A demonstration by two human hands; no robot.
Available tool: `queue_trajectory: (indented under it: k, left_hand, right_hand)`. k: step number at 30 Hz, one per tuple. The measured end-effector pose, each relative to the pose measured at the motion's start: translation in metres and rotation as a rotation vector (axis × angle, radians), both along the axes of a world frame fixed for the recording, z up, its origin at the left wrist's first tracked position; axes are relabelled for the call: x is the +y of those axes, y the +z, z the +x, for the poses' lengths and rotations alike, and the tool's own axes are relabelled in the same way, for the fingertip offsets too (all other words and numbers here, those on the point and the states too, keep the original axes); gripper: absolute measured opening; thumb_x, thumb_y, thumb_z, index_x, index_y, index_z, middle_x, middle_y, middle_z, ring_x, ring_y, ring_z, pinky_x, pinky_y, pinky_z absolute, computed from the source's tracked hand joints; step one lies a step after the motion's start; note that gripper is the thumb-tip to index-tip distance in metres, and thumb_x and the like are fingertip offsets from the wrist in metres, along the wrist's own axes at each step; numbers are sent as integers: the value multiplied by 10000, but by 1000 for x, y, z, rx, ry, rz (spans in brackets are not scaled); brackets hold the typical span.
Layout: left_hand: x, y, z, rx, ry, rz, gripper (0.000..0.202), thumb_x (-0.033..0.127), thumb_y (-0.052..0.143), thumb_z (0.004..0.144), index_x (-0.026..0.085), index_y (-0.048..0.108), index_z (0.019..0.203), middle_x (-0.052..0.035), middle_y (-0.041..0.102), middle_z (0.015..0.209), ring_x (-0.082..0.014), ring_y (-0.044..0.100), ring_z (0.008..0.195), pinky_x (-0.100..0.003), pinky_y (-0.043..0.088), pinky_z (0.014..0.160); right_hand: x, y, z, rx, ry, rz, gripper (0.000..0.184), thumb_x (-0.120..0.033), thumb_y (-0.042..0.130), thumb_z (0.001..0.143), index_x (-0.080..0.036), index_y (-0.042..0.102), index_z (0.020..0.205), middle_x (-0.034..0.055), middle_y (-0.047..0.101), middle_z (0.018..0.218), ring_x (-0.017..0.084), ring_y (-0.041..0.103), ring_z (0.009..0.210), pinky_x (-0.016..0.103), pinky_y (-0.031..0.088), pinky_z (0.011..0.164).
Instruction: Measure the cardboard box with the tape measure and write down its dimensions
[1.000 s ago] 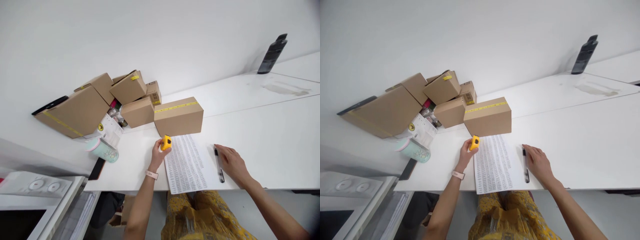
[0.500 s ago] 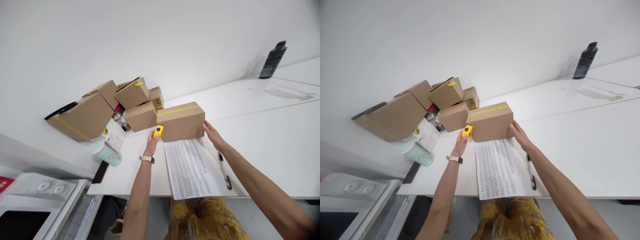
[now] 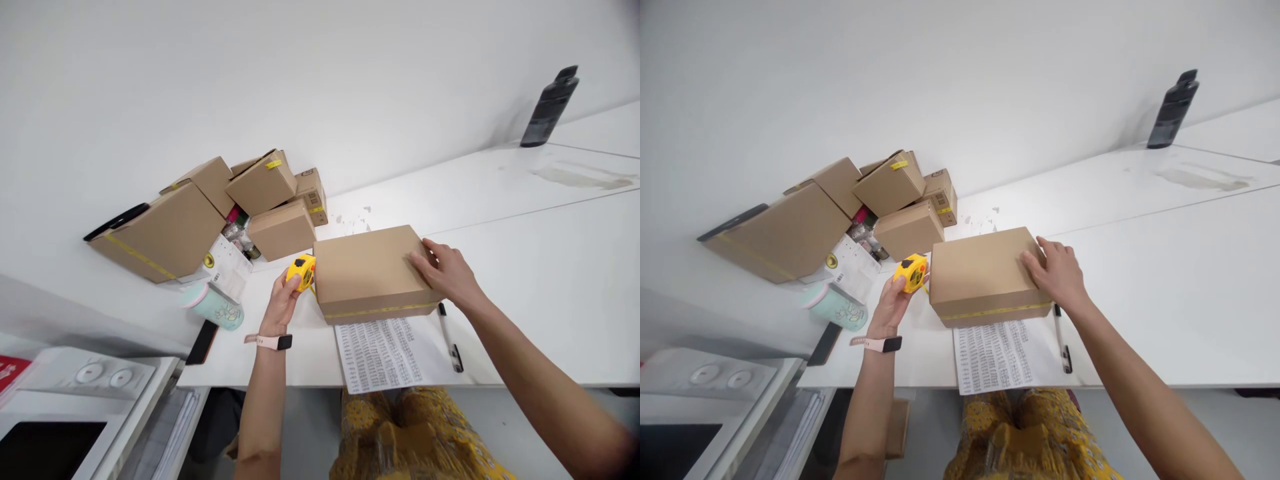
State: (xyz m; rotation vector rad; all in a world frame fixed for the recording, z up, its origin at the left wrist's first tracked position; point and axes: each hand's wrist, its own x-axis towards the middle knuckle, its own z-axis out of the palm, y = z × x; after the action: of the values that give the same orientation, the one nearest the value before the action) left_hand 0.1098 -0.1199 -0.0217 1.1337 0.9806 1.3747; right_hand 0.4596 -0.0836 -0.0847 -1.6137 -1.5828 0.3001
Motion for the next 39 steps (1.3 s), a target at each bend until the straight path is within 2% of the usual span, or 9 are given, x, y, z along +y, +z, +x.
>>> queue_trajectory:
  k: [3, 5, 8, 11, 16, 20, 26, 33, 39]
  left_hand:
    - [-14, 13, 5, 17, -62, 107, 683, 582, 860, 669, 173, 711, 1195, -137, 700, 1246, -333, 654, 1167, -440, 526, 1006]
    - [-25, 23, 12, 86, -153, 141, 708, 635, 844, 659, 178, 719, 1186, -132, 715, 1187, -334, 681, 1078, -438, 540, 955]
    - [-40, 31, 26, 157, -330, 101, 711, 592, 871, 650, 200, 693, 1216, -113, 725, 1126, -325, 703, 984, -425, 542, 900]
    - [-48, 29, 39, 164, -465, 43, 722, 498, 896, 668, 237, 628, 1285, -100, 713, 1133, -321, 700, 1000, -388, 530, 869]
    - [-53, 22, 47, 204, -496, 6, 743, 493, 888, 674, 263, 601, 1319, -81, 691, 1111, -297, 679, 993, -331, 504, 800]
    - [-48, 25, 34, 245, -408, -16, 696, 437, 860, 701, 254, 598, 1320, -88, 716, 1125, -297, 697, 975, -339, 498, 805]
    - [-11, 11, -11, 148, -66, -88, 459, 481, 775, 753, 188, 714, 1101, -82, 762, 1048, -215, 697, 850, -269, 470, 665]
    - [22, -14, -35, 90, 64, -228, 459, 497, 821, 684, 142, 732, 961, -74, 764, 871, -176, 677, 716, -229, 420, 542]
    - [23, -14, -47, 105, 63, -245, 450, 507, 807, 690, 143, 742, 946, -63, 763, 840, -154, 657, 631, -225, 393, 498]
  right_hand:
    - [-17, 31, -13, 19, -47, 95, 492, -552, 488, 942, -207, 674, 1238, 168, 657, 1262, 402, 530, 1188, 557, 432, 978]
    - [-32, 56, -28, 142, 111, 97, 408, -549, 477, 965, -231, 710, 1070, 125, 695, 1136, 333, 581, 1076, 475, 462, 915]
    - [-54, 80, -53, 407, 501, -108, 487, -635, 426, 987, -234, 693, 910, 66, 685, 924, 238, 603, 881, 372, 474, 785]
    - [-69, 85, -75, 555, 711, -253, 578, -723, 401, 963, -215, 619, 798, 30, 610, 774, 183, 554, 737, 320, 442, 680]
    - [-76, 74, -86, 693, 750, -361, 586, -780, 606, 820, -225, 466, 698, -33, 475, 626, 121, 406, 576, 270, 322, 540]
    - [-52, 72, -48, 867, 613, -338, 553, -728, 719, 754, -220, 510, 681, -21, 491, 617, 116, 416, 572, 269, 357, 544]
    - [20, 52, 35, 985, 253, -198, 464, -587, 795, 700, -239, 494, 641, -26, 396, 594, 131, 374, 562, 290, 348, 493]
    - [38, 4, 26, 948, 159, -382, 462, -592, 826, 657, -209, 568, 656, -20, 494, 594, 126, 432, 561, 273, 393, 509]
    - [32, 7, 20, 842, 134, -527, 459, -623, 766, 754, -186, 736, 890, 96, 753, 943, 231, 664, 792, 317, 515, 641]
